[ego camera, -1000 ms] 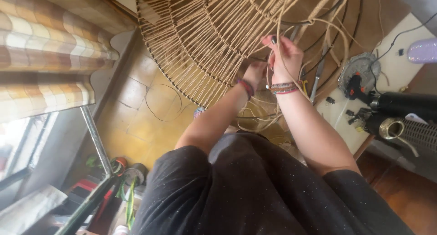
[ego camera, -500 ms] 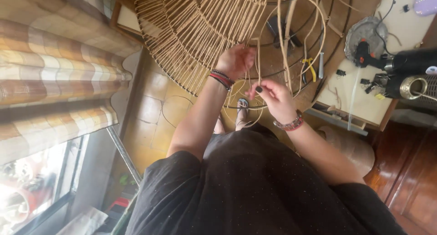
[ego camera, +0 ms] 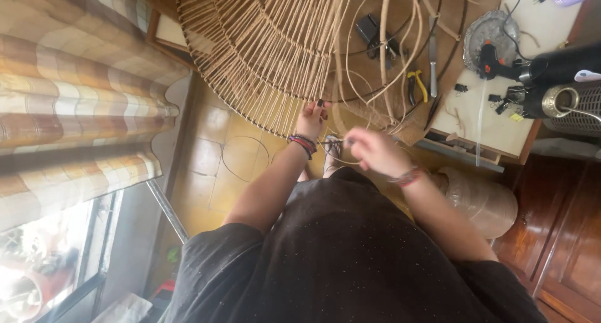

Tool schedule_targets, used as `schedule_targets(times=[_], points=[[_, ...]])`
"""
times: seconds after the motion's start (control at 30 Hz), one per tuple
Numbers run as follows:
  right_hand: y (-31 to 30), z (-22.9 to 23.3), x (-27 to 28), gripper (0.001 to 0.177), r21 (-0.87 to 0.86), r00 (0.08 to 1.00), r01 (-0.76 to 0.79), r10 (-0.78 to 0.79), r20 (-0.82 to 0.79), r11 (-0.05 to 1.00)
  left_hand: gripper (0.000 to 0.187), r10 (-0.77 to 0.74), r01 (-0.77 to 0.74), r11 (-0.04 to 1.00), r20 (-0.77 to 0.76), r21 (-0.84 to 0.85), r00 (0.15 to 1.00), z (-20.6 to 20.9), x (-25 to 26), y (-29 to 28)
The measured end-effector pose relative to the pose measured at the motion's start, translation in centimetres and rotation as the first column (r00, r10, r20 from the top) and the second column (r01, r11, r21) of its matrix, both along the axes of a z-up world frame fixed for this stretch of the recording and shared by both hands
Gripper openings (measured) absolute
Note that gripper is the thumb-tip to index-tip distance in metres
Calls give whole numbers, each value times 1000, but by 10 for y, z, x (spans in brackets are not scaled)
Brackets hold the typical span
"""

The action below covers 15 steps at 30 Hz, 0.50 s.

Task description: Weaving wicker strands onto a frame to create furniture.

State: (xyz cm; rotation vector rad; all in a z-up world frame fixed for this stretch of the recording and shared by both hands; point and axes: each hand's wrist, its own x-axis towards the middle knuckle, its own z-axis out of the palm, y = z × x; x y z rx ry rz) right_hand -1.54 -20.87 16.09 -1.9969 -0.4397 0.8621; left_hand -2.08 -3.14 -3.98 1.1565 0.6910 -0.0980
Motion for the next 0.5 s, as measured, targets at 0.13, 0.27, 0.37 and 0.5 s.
schedule_targets(times=[0.13, 0.27, 0.37, 0.5], points=[[-11, -144, -42, 32, -533, 929, -297, 369, 31, 792, 27, -67, 69, 984, 13, -165, 998, -9, -8, 2], [-3, -158, -37, 28, -596, 856, -412, 516, 5, 689, 29, -134, 131, 979, -11, -156, 991, -21, -11, 15], [16, -127, 7, 26, -120, 998, -44, 50, 45, 992, 27, -252, 254, 962, -33, 95, 967, -34, -17, 19], [55, -100, 68, 37, 106, 851, 451, -391, -351, 886, 20, -445, 431, 755, -97, 495, 890, -43, -28, 12]])
